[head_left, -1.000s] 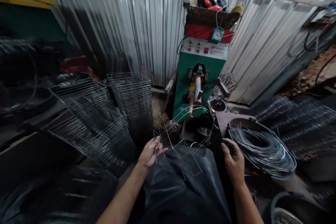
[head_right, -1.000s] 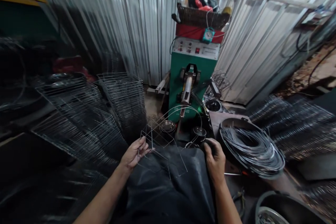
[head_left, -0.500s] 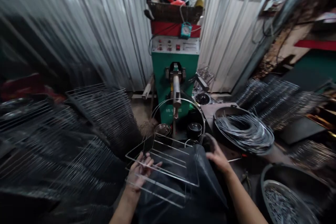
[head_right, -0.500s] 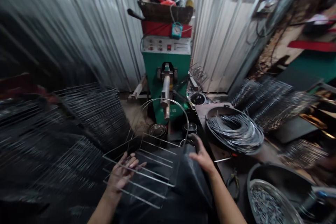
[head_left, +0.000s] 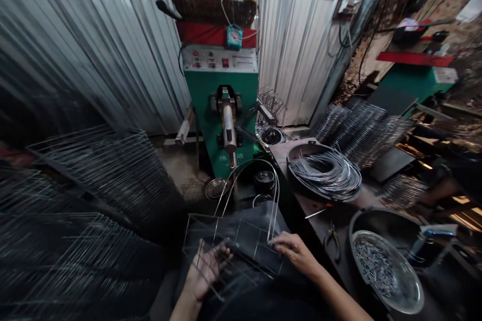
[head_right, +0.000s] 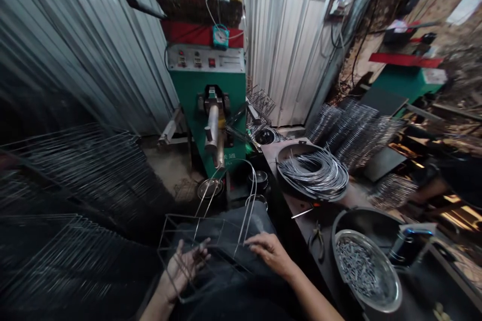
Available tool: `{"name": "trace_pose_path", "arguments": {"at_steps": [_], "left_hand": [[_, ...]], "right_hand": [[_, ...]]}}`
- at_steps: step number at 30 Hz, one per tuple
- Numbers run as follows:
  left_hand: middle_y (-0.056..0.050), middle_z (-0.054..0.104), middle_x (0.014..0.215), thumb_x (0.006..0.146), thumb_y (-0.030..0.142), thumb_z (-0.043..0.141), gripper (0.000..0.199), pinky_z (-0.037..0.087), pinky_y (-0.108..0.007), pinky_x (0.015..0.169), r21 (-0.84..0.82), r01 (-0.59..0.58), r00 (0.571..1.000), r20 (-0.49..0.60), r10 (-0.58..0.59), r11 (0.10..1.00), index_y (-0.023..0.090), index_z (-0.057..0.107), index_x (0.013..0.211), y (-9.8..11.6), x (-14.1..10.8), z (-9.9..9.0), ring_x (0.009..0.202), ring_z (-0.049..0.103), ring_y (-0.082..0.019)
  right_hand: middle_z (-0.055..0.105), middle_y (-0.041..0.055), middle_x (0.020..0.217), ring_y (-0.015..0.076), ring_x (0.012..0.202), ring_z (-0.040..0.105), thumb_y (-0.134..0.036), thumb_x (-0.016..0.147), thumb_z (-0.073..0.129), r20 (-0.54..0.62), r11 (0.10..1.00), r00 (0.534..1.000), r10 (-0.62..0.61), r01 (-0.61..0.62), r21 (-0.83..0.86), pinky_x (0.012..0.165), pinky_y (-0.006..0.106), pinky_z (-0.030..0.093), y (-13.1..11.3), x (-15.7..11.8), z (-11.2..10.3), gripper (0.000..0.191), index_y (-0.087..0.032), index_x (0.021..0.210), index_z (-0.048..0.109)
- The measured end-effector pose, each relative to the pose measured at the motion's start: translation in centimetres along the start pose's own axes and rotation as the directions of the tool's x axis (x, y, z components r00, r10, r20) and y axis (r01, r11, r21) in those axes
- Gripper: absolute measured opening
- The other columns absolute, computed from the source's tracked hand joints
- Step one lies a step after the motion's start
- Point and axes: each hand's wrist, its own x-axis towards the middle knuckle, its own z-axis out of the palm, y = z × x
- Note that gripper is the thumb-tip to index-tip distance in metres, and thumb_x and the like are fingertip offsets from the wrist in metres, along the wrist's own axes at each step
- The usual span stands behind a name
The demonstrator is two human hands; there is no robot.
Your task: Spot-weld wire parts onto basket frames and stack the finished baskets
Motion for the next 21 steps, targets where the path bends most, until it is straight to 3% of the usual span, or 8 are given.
{"name": "trace_pose_path", "arguments": {"at_steps": [3,7,8,10,12,14,17,21], "left_hand": [[-0.024,0.067,0.09,0.089,0.044,0.032,0.057,0.05,-0.04,0.082,0.018,-0.062,0.994,-0.086,0.063,0.998,-0.003,0.05,0.118,-0.2,0.0,0.5,0.088,0.066,-0.028],[-0.023,0.067,0.09,0.083,0.046,0.045,0.049,0.049,-0.042,0.08,0.333,-0.062,0.949,-0.271,0.159,0.941,0.002,0.057,0.101,-0.6,-2.1,1.1,0.086,0.065,-0.029],[-0.021,0.068,0.089,0.081,0.048,0.049,0.047,0.049,-0.041,0.08,0.465,-0.093,0.919,-0.3,0.256,0.88,0.005,0.059,0.097,-0.6,-2.9,1.4,0.086,0.065,-0.029],[-0.016,0.067,0.091,0.075,0.054,0.054,0.047,0.046,-0.041,0.083,0.736,-0.2,0.815,-0.242,0.527,0.647,0.011,0.06,0.093,-0.3,-4.5,2.3,0.09,0.063,-0.028],[-0.013,0.064,0.103,0.073,0.057,0.055,0.049,0.042,-0.041,0.09,0.883,-0.307,0.681,-0.057,0.73,0.355,0.016,0.058,0.098,0.1,-5.5,3.9,0.102,0.058,-0.028],[-0.012,0.059,0.116,0.073,0.054,0.056,0.051,0.038,-0.041,0.095,0.906,-0.384,0.618,0.11,0.778,0.177,0.018,0.054,0.108,0.2,-5.5,5.9,0.111,0.052,-0.028],[-0.01,0.06,0.112,0.068,0.045,0.065,0.054,0.04,-0.038,0.093,0.89,-0.436,0.635,0.2,0.746,0.133,0.019,0.049,0.112,-0.5,-4.1,8.4,0.108,0.054,-0.026],[-0.001,0.06,0.077,0.065,0.04,0.069,0.05,0.046,-0.029,0.071,0.872,-0.432,0.606,0.09,0.79,0.232,0.018,0.049,0.105,-2.0,-2.0,9.1,0.075,0.06,-0.018]], "right_hand": [[0.063,0.002,0.069,0.0128,0.059,0.054,-0.047,0.086,0.047,-0.181,0.998,0.982,0.055,-0.049,0.037,0.058,0.024,0.043,-0.4,1.2,1.6,0.036,-0.019,0.091,0.069],[0.062,0.0017,0.069,0.0134,0.061,0.054,-0.044,0.085,0.048,-0.33,0.994,0.938,0.109,-0.095,0.059,0.058,0.022,0.043,-1.1,3.9,2.8,0.033,-0.018,0.087,0.068],[0.062,0.0018,0.07,0.0134,0.061,0.055,-0.043,0.085,0.048,-0.336,0.993,0.934,0.116,-0.1,0.065,0.058,0.022,0.043,-1.2,4.5,3.0,0.032,-0.018,0.086,0.068],[0.064,0.0016,0.071,0.0134,0.062,0.056,-0.041,0.085,0.048,-0.339,0.992,0.933,0.119,-0.103,0.066,0.058,0.022,0.044,-1.4,5.5,3.3,0.03,-0.018,0.086,0.068],[0.065,0.0011,0.071,0.0134,0.062,0.057,-0.038,0.085,0.048,-0.343,0.994,0.933,0.113,-0.104,0.044,0.059,0.021,0.044,-1.6,6.4,3.9,0.028,-0.018,0.086,0.067],[0.066,0.0012,0.072,0.014,0.063,0.059,-0.036,0.086,0.047,-0.344,0.995,0.933,0.101,-0.104,0.011,0.061,0.022,0.045,-2.0,6.9,4.7,0.027,-0.019,0.087,0.067],[0.068,0.0025,0.078,0.0163,0.071,0.062,-0.034,0.087,0.046,-0.324,0.995,0.942,0.09,-0.096,-0.002,0.066,0.024,0.046,-2.5,7.2,5.8,0.025,-0.019,0.09,0.067],[0.069,0.0033,0.085,0.0184,0.079,0.063,-0.033,0.087,0.047,-0.216,0.998,0.974,0.064,-0.061,0.024,0.072,0.027,0.049,-2.1,7.2,5.2,0.024,-0.021,0.094,0.067]]}}
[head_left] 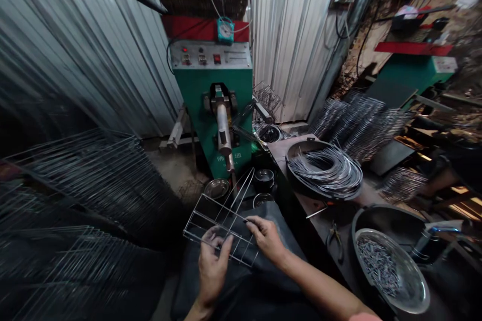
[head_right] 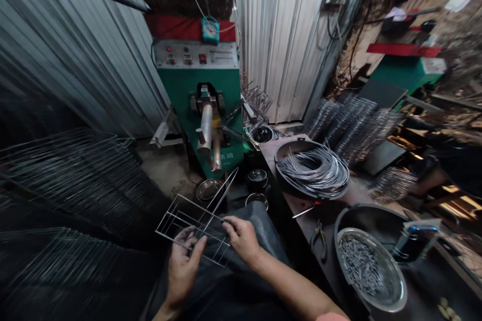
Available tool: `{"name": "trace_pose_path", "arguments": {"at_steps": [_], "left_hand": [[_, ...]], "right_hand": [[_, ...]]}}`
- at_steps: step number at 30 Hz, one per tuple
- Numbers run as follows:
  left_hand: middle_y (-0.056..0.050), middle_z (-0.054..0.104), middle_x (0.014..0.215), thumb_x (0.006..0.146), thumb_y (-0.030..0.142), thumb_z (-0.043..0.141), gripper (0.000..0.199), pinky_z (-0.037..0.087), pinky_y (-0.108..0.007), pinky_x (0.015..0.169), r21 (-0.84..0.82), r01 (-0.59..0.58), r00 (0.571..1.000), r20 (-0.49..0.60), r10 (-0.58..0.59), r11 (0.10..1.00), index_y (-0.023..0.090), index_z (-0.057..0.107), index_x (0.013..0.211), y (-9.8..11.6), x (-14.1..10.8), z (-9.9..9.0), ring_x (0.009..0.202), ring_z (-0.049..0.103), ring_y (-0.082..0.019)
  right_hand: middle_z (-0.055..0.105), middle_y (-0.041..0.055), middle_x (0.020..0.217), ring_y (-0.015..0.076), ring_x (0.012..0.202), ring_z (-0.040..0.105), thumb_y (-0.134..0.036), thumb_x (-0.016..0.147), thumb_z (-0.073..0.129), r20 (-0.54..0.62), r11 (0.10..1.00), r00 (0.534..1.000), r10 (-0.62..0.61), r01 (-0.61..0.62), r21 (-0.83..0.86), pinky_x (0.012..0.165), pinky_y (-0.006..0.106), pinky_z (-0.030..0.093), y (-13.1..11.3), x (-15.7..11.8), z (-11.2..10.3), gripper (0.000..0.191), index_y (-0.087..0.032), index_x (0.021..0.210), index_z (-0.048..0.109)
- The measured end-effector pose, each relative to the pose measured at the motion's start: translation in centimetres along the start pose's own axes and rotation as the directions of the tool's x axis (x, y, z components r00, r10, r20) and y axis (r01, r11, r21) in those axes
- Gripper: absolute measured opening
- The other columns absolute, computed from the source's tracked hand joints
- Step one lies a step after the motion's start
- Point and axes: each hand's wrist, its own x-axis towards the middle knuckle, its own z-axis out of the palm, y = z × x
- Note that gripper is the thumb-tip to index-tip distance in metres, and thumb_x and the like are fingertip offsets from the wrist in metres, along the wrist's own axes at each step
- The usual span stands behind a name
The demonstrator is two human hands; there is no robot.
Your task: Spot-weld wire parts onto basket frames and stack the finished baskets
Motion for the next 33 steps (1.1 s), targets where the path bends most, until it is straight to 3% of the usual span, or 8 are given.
{"name": "trace_pose_path", "arguments": {"at_steps": [7,10,14,17,20,25,30,33], "left_hand": [[0.004,0.051,0.065,0.07,0.041,0.065,0.038,0.041,-0.023,0.059,-0.062,-0.003,1.0,0.001,0.003,0.998,0.019,0.049,0.096,-1.8,0.4,-0.6,0.059,0.049,-0.011],[0.005,0.05,0.065,0.073,0.041,0.063,0.036,0.04,-0.023,0.06,-0.042,0.005,0.999,0.042,-0.003,0.999,0.019,0.049,0.098,-2.1,0.4,-0.8,0.059,0.048,-0.011],[0.005,0.049,0.064,0.073,0.04,0.063,0.036,0.04,-0.023,0.062,-0.044,0.005,0.999,0.046,-0.003,0.999,0.018,0.05,0.097,-2.3,0.4,-1.0,0.059,0.048,-0.011],[0.004,0.05,0.065,0.071,0.04,0.064,0.036,0.04,-0.024,0.062,-0.061,0.009,1.0,-0.001,-0.009,0.998,0.018,0.05,0.096,-1.9,0.7,-1.1,0.06,0.048,-0.011],[0.004,0.049,0.065,0.07,0.041,0.065,0.036,0.04,-0.024,0.063,-0.109,0.017,0.997,-0.067,-0.025,0.994,0.018,0.05,0.093,-1.4,1.3,-1.3,0.061,0.049,-0.012],[0.006,0.047,0.063,0.07,0.04,0.066,0.034,0.039,-0.022,0.062,-0.166,0.025,0.997,-0.073,-0.038,0.986,0.019,0.05,0.092,-1.5,2.3,-1.2,0.059,0.046,-0.01],[0.005,0.048,0.064,0.068,0.037,0.068,0.035,0.04,-0.024,0.065,-0.15,0.005,1.0,-0.028,-0.009,0.989,0.018,0.052,0.092,-1.5,3.0,-0.5,0.065,0.051,-0.012],[0.005,0.048,0.064,0.069,0.036,0.067,0.035,0.041,-0.024,0.066,-0.155,0.004,1.0,-0.021,-0.007,0.988,0.018,0.051,0.094,-1.2,3.7,-0.2,0.065,0.051,-0.012]], "right_hand": [[0.062,0.0092,0.102,0.0198,0.097,0.057,-0.026,0.085,0.051,-0.096,0.934,0.954,-0.284,0.252,-0.252,0.087,0.034,0.045,1.7,7.4,-6.4,0.022,-0.02,0.104,0.062],[0.06,0.0091,0.109,0.0206,0.105,0.052,-0.021,0.085,0.052,0.153,0.817,0.902,-0.403,0.431,-0.383,0.091,0.037,0.042,1.7,11.9,-7.7,0.024,-0.022,0.107,0.061],[0.065,0.0086,0.092,0.0212,0.09,0.055,-0.021,0.086,0.052,0.512,0.644,0.781,-0.357,0.603,-0.471,0.079,0.037,0.045,1.4,15.1,-7.9,0.015,-0.019,0.09,0.066],[0.063,0.0098,0.091,0.0214,0.091,0.054,-0.022,0.088,0.044,0.549,0.55,0.728,-0.411,0.678,-0.488,0.081,0.038,0.043,1.5,15.1,-8.1,0.02,-0.018,0.092,0.064],[0.062,0.0103,0.094,0.0223,0.099,0.05,-0.021,0.087,0.041,0.466,0.539,0.713,-0.524,0.701,-0.467,0.086,0.04,0.042,2.1,13.4,-8.4,0.022,-0.019,0.095,0.061],[0.061,0.0091,0.086,0.0224,0.091,0.052,-0.021,0.083,0.045,0.348,0.615,0.745,-0.569,0.666,-0.423,0.083,0.04,0.043,2.9,10.1,-8.1,0.016,-0.019,0.088,0.06],[0.063,0.0058,0.084,0.0195,0.082,0.057,-0.034,0.081,0.057,0.327,0.828,0.882,-0.339,0.445,-0.342,0.078,0.035,0.043,2.3,10.1,-7.0,0.016,-0.019,0.086,0.062],[0.063,0.0023,0.075,0.0168,0.073,0.058,-0.039,0.08,0.059,0.185,0.888,0.956,-0.227,0.282,-0.363,0.073,0.03,0.044,2.1,11.1,-6.1,0.021,-0.019,0.078,0.061]]}}
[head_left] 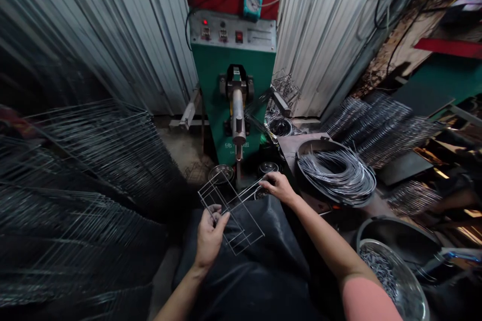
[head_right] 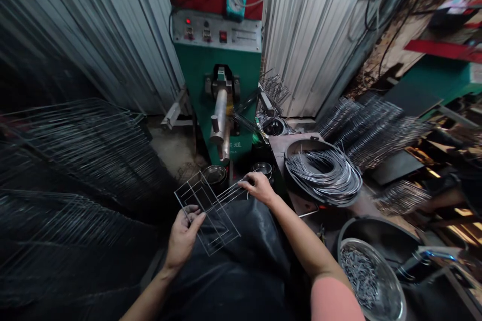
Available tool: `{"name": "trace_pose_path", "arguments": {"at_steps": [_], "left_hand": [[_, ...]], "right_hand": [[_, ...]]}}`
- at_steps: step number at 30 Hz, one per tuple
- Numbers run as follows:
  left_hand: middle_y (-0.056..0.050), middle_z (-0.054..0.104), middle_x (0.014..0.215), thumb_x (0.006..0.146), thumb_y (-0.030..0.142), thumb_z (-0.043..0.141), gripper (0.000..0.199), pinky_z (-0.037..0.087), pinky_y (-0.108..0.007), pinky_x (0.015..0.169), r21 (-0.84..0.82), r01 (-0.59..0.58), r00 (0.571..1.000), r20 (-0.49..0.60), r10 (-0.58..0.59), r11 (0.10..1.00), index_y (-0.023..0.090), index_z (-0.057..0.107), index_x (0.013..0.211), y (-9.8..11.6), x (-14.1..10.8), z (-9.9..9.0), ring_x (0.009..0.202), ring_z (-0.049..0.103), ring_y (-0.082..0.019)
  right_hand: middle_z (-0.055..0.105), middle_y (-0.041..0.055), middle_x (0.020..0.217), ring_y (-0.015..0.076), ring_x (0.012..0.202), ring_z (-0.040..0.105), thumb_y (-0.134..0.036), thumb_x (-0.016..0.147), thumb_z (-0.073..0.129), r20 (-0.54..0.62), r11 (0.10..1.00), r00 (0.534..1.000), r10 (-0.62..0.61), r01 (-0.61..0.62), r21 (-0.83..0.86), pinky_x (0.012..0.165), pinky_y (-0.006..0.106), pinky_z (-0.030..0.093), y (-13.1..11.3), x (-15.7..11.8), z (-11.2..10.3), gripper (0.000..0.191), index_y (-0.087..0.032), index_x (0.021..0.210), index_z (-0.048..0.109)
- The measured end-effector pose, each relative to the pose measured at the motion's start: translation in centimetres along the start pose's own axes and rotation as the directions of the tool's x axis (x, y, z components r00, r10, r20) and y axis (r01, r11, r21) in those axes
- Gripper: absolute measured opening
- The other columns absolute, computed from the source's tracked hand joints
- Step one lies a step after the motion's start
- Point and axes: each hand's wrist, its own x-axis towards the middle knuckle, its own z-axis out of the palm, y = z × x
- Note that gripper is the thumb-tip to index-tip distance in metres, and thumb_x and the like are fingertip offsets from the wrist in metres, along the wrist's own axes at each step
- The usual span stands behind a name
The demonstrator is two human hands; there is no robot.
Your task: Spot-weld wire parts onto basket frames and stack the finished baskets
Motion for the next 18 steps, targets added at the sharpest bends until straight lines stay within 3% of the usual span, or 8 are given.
{"name": "trace_pose_path", "arguments": {"at_steps": [2,4,7,9,11,14,18], "left_hand": [[0.005,0.048,0.064,0.069,0.036,0.066,0.034,0.04,-0.023,0.065,-0.014,-0.004,1.0,0.009,0.004,1.0,0.018,0.051,0.095,0.3,0.6,0.2,0.063,0.05,-0.01],[0.006,0.047,0.063,0.07,0.035,0.066,0.033,0.039,-0.022,0.064,-0.028,-0.006,1.0,0.025,0.007,1.0,0.018,0.052,0.094,0.6,1.3,0.4,0.062,0.049,-0.01],[0.005,0.049,0.064,0.07,0.036,0.066,0.033,0.038,-0.022,0.064,-0.048,0.001,0.999,0.044,0.001,0.999,0.017,0.052,0.094,0.9,2.6,0.4,0.063,0.049,-0.01],[0.004,0.05,0.065,0.068,0.036,0.067,0.034,0.038,-0.023,0.065,-0.058,0.0,0.999,0.04,0.002,0.998,0.017,0.053,0.093,1.0,3.6,0.4,0.064,0.05,-0.011],[0.004,0.051,0.066,0.066,0.036,0.068,0.035,0.039,-0.023,0.066,-0.062,-0.004,0.999,0.031,0.006,0.998,0.017,0.054,0.091,0.9,4.5,0.4,0.065,0.051,-0.011],[0.003,0.051,0.067,0.064,0.036,0.069,0.035,0.038,-0.024,0.067,-0.049,-0.009,1.0,0.021,0.01,0.999,0.017,0.055,0.089,0.7,5.8,0.7,0.065,0.05,-0.011],[0.006,0.047,0.062,0.064,0.036,0.069,0.032,0.035,-0.022,0.06,-0.029,-0.005,0.999,0.042,0.007,1.0,0.017,0.056,0.087,1.0,7.2,1.8,0.058,0.044,-0.009]], "right_hand": [[0.061,0.0021,0.075,0.0154,0.069,0.057,-0.04,0.079,0.061,-0.069,0.999,0.996,0.048,-0.048,-0.004,0.068,0.028,0.045,0.0,0.8,0.5,0.022,-0.018,0.08,0.061],[0.061,0.0051,0.086,0.0156,0.075,0.058,-0.039,0.077,0.063,-0.06,1.0,0.998,0.004,-0.004,-0.008,0.07,0.027,0.046,-0.1,1.5,0.9,0.024,-0.017,0.088,0.062],[0.06,0.0073,0.103,0.0173,0.089,0.059,-0.033,0.077,0.064,0.093,0.996,0.991,-0.094,0.094,0.0,0.078,0.028,0.046,0.2,2.8,0.9,0.019,-0.019,0.089,0.067],[0.064,0.0049,0.095,0.0174,0.085,0.062,-0.031,0.076,0.065,0.249,0.996,0.965,-0.084,0.08,0.027,0.076,0.027,0.046,0.7,3.7,0.5,0.014,-0.02,0.084,0.069],[0.067,0.0028,0.082,0.0169,0.076,0.063,-0.03,0.076,0.065,0.321,0.998,0.946,-0.036,0.016,0.064,0.07,0.027,0.047,1.3,4.6,0.0,0.014,-0.019,0.083,0.07],[0.068,0.003,0.081,0.017,0.076,0.063,-0.033,0.077,0.063,0.218,0.989,0.976,0.002,-0.035,0.145,0.07,0.027,0.048,2.2,5.7,-0.5,0.018,-0.018,0.084,0.07],[0.067,0.0041,0.084,0.0167,0.078,0.063,-0.038,0.079,0.061,0.112,0.986,0.993,-0.037,0.018,0.167,0.072,0.027,0.048,2.3,6.7,0.0,0.021,-0.02,0.083,0.07]]}}
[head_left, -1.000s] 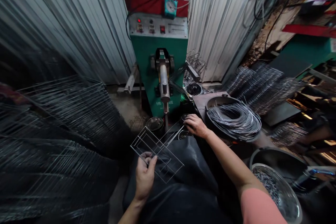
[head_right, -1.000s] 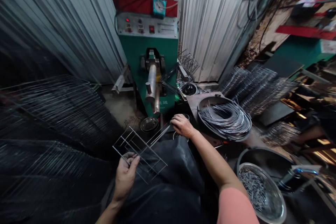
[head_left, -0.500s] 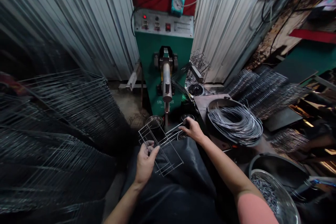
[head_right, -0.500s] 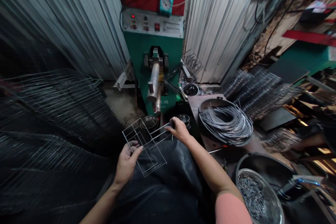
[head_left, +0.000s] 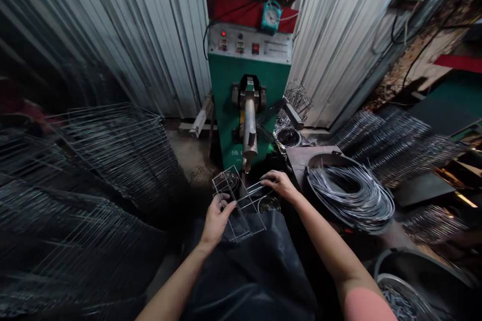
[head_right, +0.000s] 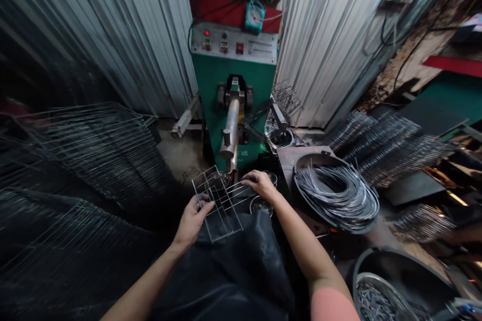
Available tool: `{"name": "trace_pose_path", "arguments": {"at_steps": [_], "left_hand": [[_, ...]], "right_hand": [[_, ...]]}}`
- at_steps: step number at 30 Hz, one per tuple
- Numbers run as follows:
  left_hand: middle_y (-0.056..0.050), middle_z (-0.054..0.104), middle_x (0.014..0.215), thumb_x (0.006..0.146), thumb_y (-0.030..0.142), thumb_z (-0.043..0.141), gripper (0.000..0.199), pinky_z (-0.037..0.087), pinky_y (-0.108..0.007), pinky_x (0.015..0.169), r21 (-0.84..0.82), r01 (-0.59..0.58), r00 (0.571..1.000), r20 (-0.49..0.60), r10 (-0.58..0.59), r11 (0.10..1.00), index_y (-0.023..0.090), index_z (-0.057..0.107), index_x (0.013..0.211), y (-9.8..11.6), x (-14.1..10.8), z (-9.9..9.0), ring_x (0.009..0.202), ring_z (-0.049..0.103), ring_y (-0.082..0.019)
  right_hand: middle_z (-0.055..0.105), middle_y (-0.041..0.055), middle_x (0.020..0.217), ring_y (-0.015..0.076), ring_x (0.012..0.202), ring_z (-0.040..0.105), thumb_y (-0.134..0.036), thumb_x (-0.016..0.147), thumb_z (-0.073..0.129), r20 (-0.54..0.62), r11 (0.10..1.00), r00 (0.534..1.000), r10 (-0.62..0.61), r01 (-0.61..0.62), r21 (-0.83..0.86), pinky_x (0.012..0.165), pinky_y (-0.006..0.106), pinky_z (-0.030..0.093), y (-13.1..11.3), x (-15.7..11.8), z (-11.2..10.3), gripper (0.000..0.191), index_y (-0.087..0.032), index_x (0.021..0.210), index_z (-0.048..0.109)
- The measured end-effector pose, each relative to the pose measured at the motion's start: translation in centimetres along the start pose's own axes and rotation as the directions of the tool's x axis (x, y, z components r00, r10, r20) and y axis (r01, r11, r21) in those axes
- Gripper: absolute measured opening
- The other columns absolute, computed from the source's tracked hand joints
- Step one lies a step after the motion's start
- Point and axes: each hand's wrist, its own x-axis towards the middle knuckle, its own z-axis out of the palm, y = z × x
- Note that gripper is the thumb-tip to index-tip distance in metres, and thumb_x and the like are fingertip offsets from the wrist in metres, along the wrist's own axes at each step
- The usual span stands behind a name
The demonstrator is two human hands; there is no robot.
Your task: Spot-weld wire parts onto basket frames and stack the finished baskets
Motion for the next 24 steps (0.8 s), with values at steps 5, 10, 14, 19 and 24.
{"name": "trace_pose_path", "arguments": {"at_steps": [5,10,14,19,24], "left_hand": [[0.006,0.044,0.061,0.064,0.035,0.068,0.031,0.033,-0.021,0.058,-0.01,0.009,1.0,0.006,-0.009,1.0,0.017,0.055,0.085,0.1,1.6,1.1,0.057,0.041,-0.009],[0.006,0.046,0.063,0.064,0.034,0.069,0.032,0.034,-0.022,0.059,-0.033,0.018,1.0,0.014,-0.018,0.999,0.017,0.055,0.086,-0.7,3.0,1.5,0.059,0.042,-0.009],[0.005,0.049,0.065,0.064,0.034,0.069,0.03,0.035,-0.022,0.06,-0.067,0.026,1.0,0.019,-0.024,0.997,0.017,0.055,0.085,-0.9,3.8,1.8,0.061,0.044,-0.009],[0.005,0.049,0.066,0.064,0.031,0.068,0.028,0.035,-0.022,0.062,-0.065,0.025,1.0,-0.002,-0.025,0.998,0.017,0.055,0.084,-0.6,4.3,2.0,0.062,0.044,-0.009],[0.005,0.049,0.065,0.064,0.031,0.068,0.027,0.036,-0.022,0.061,-0.074,0.033,0.999,-0.007,-0.033,0.997,0.017,0.055,0.084,-0.5,4.3,2.0,0.061,0.045,-0.009]], "right_hand": [[0.067,0.0041,0.081,0.0163,0.075,0.062,-0.038,0.08,0.061,-0.009,0.999,1.0,-0.011,0.011,-0.031,0.071,0.027,0.048,0.8,1.4,0.7,0.021,-0.02,0.079,0.07],[0.066,0.0033,0.081,0.0151,0.075,0.062,-0.036,0.079,0.062,0.021,0.999,1.0,-0.007,0.008,-0.041,0.071,0.026,0.047,2.1,3.0,0.3,0.018,-0.02,0.08,0.07],[0.066,0.0043,0.081,0.0157,0.075,0.062,-0.039,0.08,0.06,0.057,0.999,0.998,-0.023,0.025,-0.041,0.071,0.026,0.046,2.6,4.1,-0.1,0.023,-0.018,0.079,0.07],[0.065,0.0045,0.08,0.0158,0.075,0.061,-0.043,0.079,0.06,0.075,0.999,0.997,-0.028,0.029,-0.016,0.071,0.026,0.046,2.9,5.0,-0.4,0.027,-0.018,0.078,0.07],[0.065,0.005,0.08,0.0163,0.075,0.061,-0.043,0.078,0.061,0.087,0.999,0.995,-0.038,0.038,-0.003,0.071,0.026,0.046,2.9,5.3,-0.7,0.027,-0.018,0.078,0.07]]}}
